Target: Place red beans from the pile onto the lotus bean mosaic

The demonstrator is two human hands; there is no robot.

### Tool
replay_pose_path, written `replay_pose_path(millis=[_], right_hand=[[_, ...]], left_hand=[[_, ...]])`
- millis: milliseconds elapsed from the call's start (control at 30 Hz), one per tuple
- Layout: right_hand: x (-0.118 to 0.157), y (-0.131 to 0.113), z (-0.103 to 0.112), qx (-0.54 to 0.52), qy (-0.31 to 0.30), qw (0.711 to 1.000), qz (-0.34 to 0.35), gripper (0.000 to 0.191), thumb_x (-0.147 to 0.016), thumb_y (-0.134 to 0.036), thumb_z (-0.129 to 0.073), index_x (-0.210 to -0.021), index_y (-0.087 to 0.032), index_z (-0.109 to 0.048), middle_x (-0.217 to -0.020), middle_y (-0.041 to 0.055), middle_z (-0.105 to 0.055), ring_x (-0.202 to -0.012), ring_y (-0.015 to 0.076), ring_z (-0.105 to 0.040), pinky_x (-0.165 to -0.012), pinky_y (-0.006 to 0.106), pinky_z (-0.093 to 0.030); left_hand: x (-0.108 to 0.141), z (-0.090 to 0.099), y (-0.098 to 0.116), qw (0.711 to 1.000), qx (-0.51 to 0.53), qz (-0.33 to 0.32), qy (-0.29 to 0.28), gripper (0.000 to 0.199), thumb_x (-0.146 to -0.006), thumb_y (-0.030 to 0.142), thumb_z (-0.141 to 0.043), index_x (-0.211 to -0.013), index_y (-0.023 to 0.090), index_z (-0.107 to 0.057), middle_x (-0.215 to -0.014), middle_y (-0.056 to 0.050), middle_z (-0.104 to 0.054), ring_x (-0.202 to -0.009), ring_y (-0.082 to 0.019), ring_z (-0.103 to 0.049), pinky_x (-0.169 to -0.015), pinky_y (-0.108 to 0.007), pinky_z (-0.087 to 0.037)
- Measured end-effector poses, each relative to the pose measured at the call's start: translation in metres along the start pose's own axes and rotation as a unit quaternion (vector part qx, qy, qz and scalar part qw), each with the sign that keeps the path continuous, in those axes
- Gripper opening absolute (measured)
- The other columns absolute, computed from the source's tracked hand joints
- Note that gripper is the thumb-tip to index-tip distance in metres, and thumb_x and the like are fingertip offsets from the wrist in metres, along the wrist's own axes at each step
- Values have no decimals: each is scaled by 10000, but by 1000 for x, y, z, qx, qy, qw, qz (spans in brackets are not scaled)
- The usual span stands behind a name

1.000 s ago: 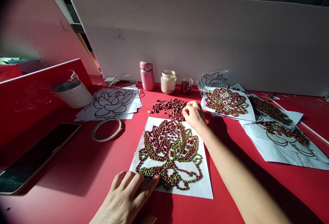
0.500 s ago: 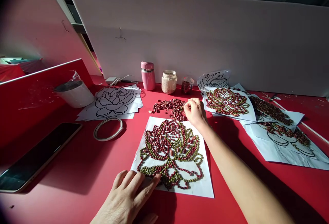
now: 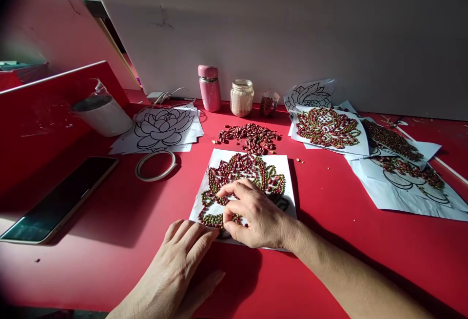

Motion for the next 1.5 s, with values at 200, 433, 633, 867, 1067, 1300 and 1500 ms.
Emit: replay_pose_path(millis=[200,433,633,867,1067,1300,1500], right_hand=[[2,-3,-7,-6,-38,999,15,118,-682,-48,-568,-709,-163,-564,-1100,51,-479,-1038,184,-417,-936,347,-337],[1,-1,-3,-22,-27,999,5,83,-718,-92,-580,-726,-174,-595,-1051,52,-502,-996,181,-444,-893,345,-372],[-1,13,12,-47,72,996,-30,95,-802,-156,-508,-757,-168,-591,-973,68,-530,-926,182,-493,-858,374,-380],[1,44,30,1,165,981,-102,125,-828,-211,-497,-761,-171,-596,-938,68,-549,-924,186,-519,-819,351,-422],[4,110,57,189,259,926,-198,115,-787,-238,-520,-758,-177,-612,-916,73,-557,-886,205,-540,-742,338,-467],[-22,150,65,261,218,907,-249,110,-724,-220,-546,-688,-185,-643,-885,70,-501,-845,218,-508,-780,361,-432],[-40,158,66,285,173,905,-265,135,-664,-179,-571,-536,-172,-611,-910,83,-514,-942,251,-461,-899,424,-337]], left_hand=[[0,3,0,1000,25,1,7,207,-765,265,-538,-958,197,-510,-925,-36,-526,-811,-180,-425,-743,-358,-370],[2,3,0,1000,26,13,11,194,-759,276,-550,-941,209,-541,-910,-27,-543,-797,-171,-437,-740,-355,-383],[-1,3,1,1000,-20,-4,2,380,-779,312,-538,-1144,219,-487,-959,-51,-536,-839,-194,-448,-749,-384,-392],[-6,2,1,991,-124,-55,4,481,-756,369,-567,-1173,144,-487,-874,-76,-548,-787,-210,-484,-711,-420,-419],[-4,-4,-3,984,-150,-85,54,459,-746,416,-560,-1113,142,-532,-813,-67,-552,-736,-199,-493,-683,-409,-411],[2,-22,-16,985,-111,-62,118,491,-723,451,-550,-1160,235,-494,-837,-34,-529,-766,-186,-476,-752,-409,-356],[1,-18,-13,990,-91,-52,90,508,-735,461,-542,-1189,241,-478,-868,-47,-547,-773,-190,-478,-725,-392,-381]])
Point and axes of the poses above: each hand's wrist, its own x-axis away from the middle knuckle, its own z-axis out of the back of the hand, y = z × x, the point moved 3 cm from there along -x, towards the middle knuckle
